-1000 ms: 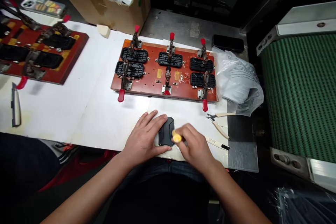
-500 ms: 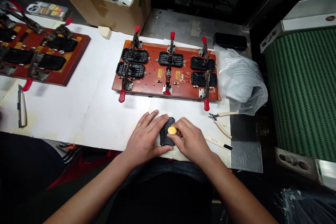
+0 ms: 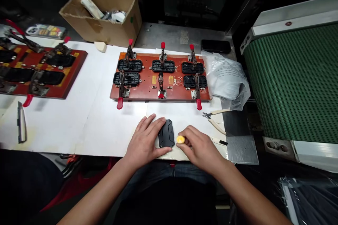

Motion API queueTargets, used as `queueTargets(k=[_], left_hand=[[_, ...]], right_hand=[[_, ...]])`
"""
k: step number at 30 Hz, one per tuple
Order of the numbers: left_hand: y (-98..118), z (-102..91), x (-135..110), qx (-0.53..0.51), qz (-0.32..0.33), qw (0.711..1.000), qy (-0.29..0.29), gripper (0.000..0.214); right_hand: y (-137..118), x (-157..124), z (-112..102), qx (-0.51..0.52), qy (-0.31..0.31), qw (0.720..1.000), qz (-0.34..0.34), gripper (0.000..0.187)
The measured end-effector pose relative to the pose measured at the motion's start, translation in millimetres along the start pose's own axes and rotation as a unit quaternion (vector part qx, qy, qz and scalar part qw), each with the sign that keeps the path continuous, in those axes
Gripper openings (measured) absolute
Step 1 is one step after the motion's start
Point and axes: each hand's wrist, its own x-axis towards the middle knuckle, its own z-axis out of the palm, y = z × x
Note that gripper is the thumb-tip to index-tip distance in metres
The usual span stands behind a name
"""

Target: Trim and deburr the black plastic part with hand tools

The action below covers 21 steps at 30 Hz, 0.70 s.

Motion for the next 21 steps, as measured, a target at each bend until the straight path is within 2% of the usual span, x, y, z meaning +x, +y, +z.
queueTargets(k=[2,4,5,6,8,9,12,14,16,19,20,21], left_hand=[[-0.5,0.7,-0.8,0.001,0.002,1.0,0.001,0.097],[-0.3,1.8,-1.8,0.006,0.0,1.0,0.005,0.098],[0.0,2.5,-2.3,0.009,-0.001,1.0,0.009,0.098],[0.3,3.2,-2.7,0.012,0.0,1.0,0.013,0.098],[0.1,4.2,-3.5,0.021,0.004,1.0,0.022,0.098],[-0.5,4.5,-4.1,0.025,0.006,0.999,0.025,0.099],[-3.3,4.5,-6.5,0.031,0.016,0.999,0.03,0.099],[-4.8,4.6,-8.1,0.034,0.022,0.999,0.033,0.096],[-5.6,5.1,-8.7,0.037,0.028,0.998,0.036,0.093],[-6.1,5.2,-7.3,0.042,0.033,0.998,0.03,0.091],[-6.1,4.8,-6.3,0.044,0.032,0.998,0.025,0.09],[-6.1,4.1,-5.3,0.048,0.03,0.998,0.02,0.088]], right_hand=[[-5.0,20.1,-18.3,-0.024,0.091,0.995,0.021,0.015],[-10.9,55.6,-36.5,-0.06,0.182,0.98,0.047,0.027],[-13.7,77.8,-44.9,-0.09,0.204,0.972,0.069,0.034],[-16.0,101.4,-52.6,-0.123,0.208,0.966,0.096,0.04],[-18.8,147.0,-65.2,-0.21,0.155,0.953,0.156,0.049],[-19.1,166.1,-70.1,-0.225,0.134,0.95,0.17,0.048],[-18.2,197.2,-79.0,-0.216,0.106,0.957,0.162,0.039],[-19.5,192.0,-82.0,-0.197,0.118,0.962,0.148,0.045],[-24.5,165.3,-82.6,-0.176,0.138,0.965,0.136,0.05],[-33.2,86.3,-66.3,-0.116,0.119,0.979,0.114,0.037],[-33.4,51.1,-52.7,-0.07,0.079,0.989,0.101,0.034],[-30.7,13.0,-34.5,0.054,0.004,0.995,0.078,0.033]])
